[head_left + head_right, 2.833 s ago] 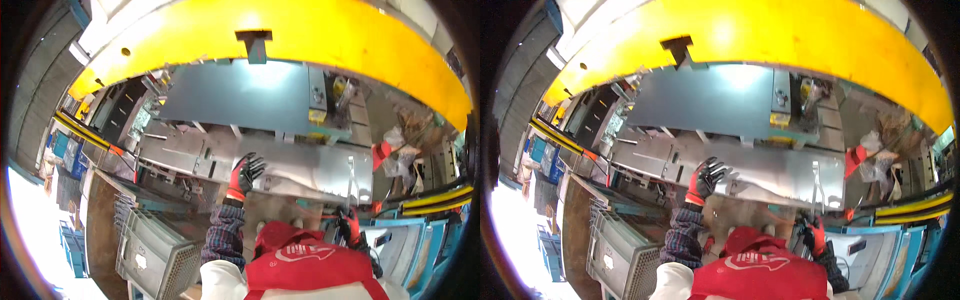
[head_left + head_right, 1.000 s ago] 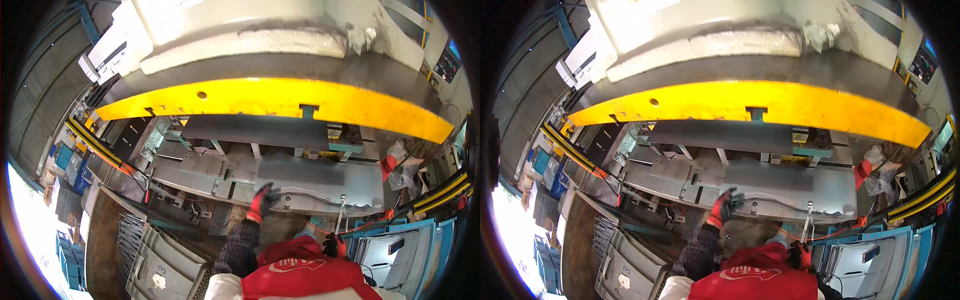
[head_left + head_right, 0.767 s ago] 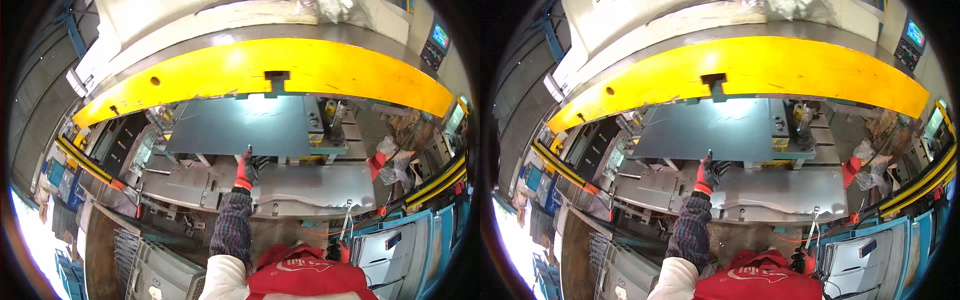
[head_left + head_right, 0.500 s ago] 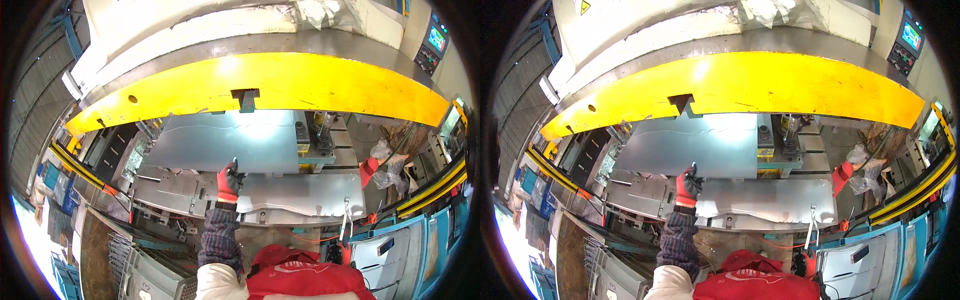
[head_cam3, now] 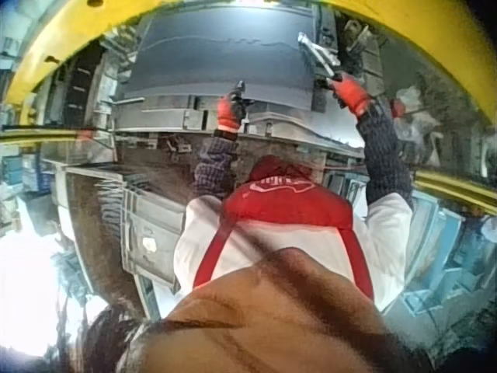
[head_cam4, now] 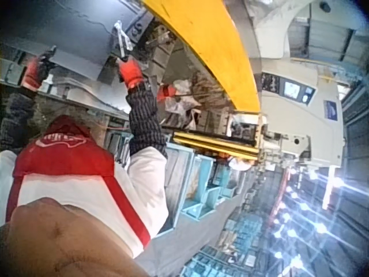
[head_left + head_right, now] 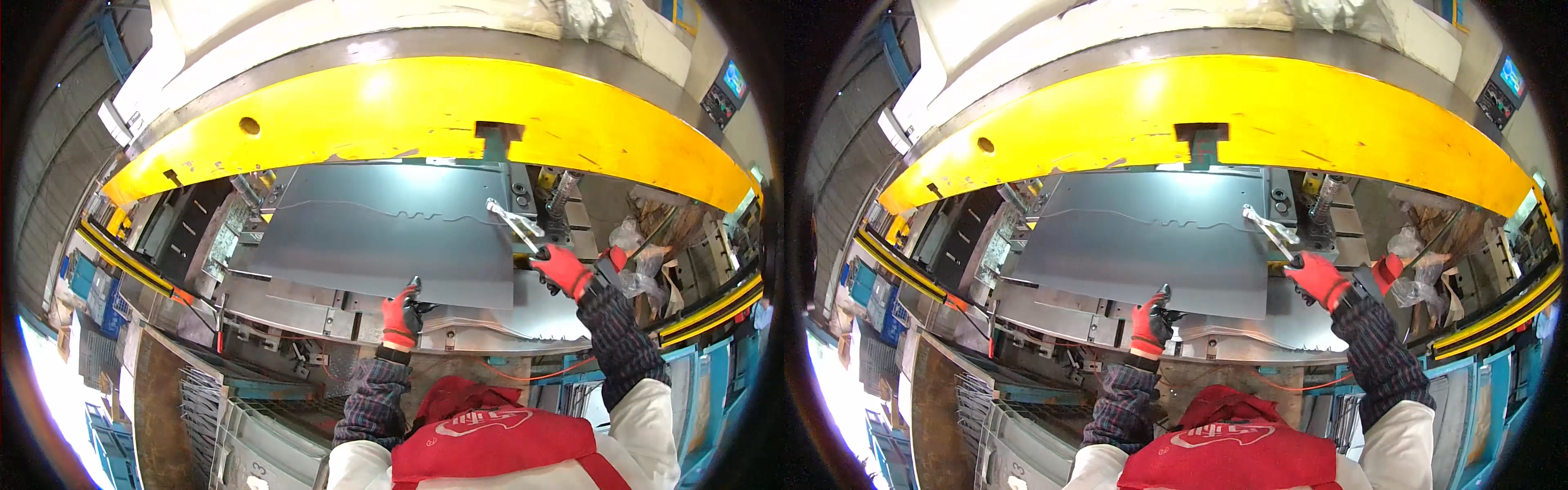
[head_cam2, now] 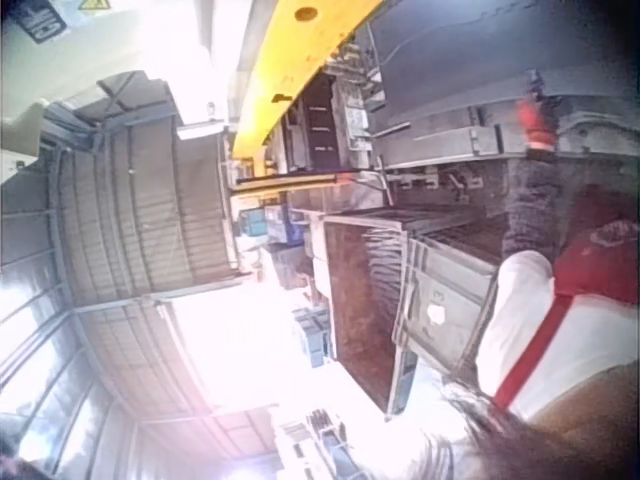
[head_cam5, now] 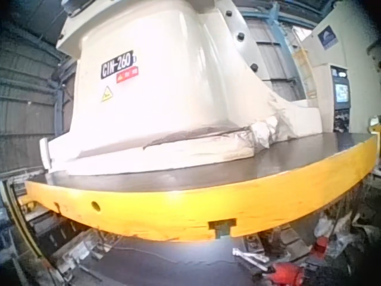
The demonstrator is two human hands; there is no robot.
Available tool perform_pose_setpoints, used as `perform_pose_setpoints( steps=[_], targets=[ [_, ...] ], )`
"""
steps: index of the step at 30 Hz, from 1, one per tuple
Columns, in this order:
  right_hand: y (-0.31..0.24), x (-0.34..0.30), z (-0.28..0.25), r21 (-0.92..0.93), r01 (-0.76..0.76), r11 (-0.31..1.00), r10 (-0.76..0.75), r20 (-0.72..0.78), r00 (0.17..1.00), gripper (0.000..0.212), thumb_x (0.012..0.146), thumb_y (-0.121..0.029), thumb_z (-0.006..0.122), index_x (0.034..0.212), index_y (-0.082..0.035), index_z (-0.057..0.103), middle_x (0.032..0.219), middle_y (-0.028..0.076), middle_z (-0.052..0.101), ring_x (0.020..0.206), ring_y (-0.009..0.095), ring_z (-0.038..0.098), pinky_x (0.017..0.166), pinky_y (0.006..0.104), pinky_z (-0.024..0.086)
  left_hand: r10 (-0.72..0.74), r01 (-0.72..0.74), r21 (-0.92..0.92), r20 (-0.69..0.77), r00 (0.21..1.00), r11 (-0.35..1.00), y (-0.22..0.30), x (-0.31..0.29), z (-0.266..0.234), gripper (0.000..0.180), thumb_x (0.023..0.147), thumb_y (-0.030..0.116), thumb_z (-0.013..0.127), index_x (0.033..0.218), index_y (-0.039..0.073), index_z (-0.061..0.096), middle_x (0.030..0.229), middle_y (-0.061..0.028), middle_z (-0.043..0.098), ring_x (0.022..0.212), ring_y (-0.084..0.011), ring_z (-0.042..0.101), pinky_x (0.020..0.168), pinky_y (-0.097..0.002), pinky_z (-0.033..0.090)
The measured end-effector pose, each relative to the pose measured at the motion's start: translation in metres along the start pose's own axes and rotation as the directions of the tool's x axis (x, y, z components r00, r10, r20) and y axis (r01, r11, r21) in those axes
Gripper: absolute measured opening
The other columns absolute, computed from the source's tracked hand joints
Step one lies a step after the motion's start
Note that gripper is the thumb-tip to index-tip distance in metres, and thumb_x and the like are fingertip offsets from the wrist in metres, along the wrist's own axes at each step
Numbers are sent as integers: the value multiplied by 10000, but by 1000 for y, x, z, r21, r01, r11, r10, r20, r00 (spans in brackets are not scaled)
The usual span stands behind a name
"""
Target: Operating a large metal bending press to shape and move sheet metal components.
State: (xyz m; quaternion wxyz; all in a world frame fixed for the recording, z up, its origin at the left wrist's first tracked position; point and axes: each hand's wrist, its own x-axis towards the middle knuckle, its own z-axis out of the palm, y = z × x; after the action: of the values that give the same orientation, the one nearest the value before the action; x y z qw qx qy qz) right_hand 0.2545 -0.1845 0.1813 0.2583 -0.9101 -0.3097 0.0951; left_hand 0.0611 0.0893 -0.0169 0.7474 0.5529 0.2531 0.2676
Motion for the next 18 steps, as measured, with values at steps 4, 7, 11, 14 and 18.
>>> perform_pose_setpoints(
  steps=[4, 7, 11, 14, 18],
  targets=[
    [-37, -3, -14, 261, -169, 950, 89, 292, 952, 268, 669, -179, 592, 827, 2, 474, 657, 57, 499, 488, 103, 474, 428, 239, 380, 166, -166, 10, 35, 986, 986, 21, -14, 16, 229, 738, 129, 443, 899, -18, 508, 909, -158, 485, 598, -285, 567, 605, -363, 492],
    [-51, -40, -19, 698, -120, 706, -7, 177, 984, 208, 690, -106, 579, 835, -7, 468, 651, 22, 490, 475, 81, 454, 419, 211, 377, 233, -233, -10, 78, 969, 973, 34, -21, 23, 227, 735, 116, 453, 912, -17, 505, 907, -143, 492, 633, -278, 564, 624, -364, 488],
    [-81, -65, -39, 713, -25, 701, -32, 66, 997, 180, 708, -80, 559, 840, -7, 459, 661, 10, 486, 471, 69, 445, 399, 203, 374, 131, -122, -171, 47, 990, 978, 39, -20, 18, 192, 740, 100, 469, 885, -18, 516, 919, -140, 501, 644, -266, 555, 631, -364, 482],
    [-82, -58, -35, 345, -40, 938, 49, -17, 999, 157, 714, -105, 545, 820, -14, 472, 571, 20, 481, 413, 84, 444, 303, 223, 350, 300, -306, 82, 79, 951, 949, 61, -27, 26, 182, 749, 97, 455, 869, -25, 516, 908, -127, 513, 684, -263, 558, 637, -399, 491],
    [-53, -55, -36, 777, -228, 586, 142, 179, 974, 158, 729, -123, 525, 833, -15, 475, 550, 27, 455, 405, 93, 446, 297, 222, 371, -71, 154, -598, 160, 984, 787, 126, -45, 47, 243, 668, -10, 507, 911, -12, 493, 927, -112, 528, 757, -243, 551, 641, -384, 489]
  ],
)
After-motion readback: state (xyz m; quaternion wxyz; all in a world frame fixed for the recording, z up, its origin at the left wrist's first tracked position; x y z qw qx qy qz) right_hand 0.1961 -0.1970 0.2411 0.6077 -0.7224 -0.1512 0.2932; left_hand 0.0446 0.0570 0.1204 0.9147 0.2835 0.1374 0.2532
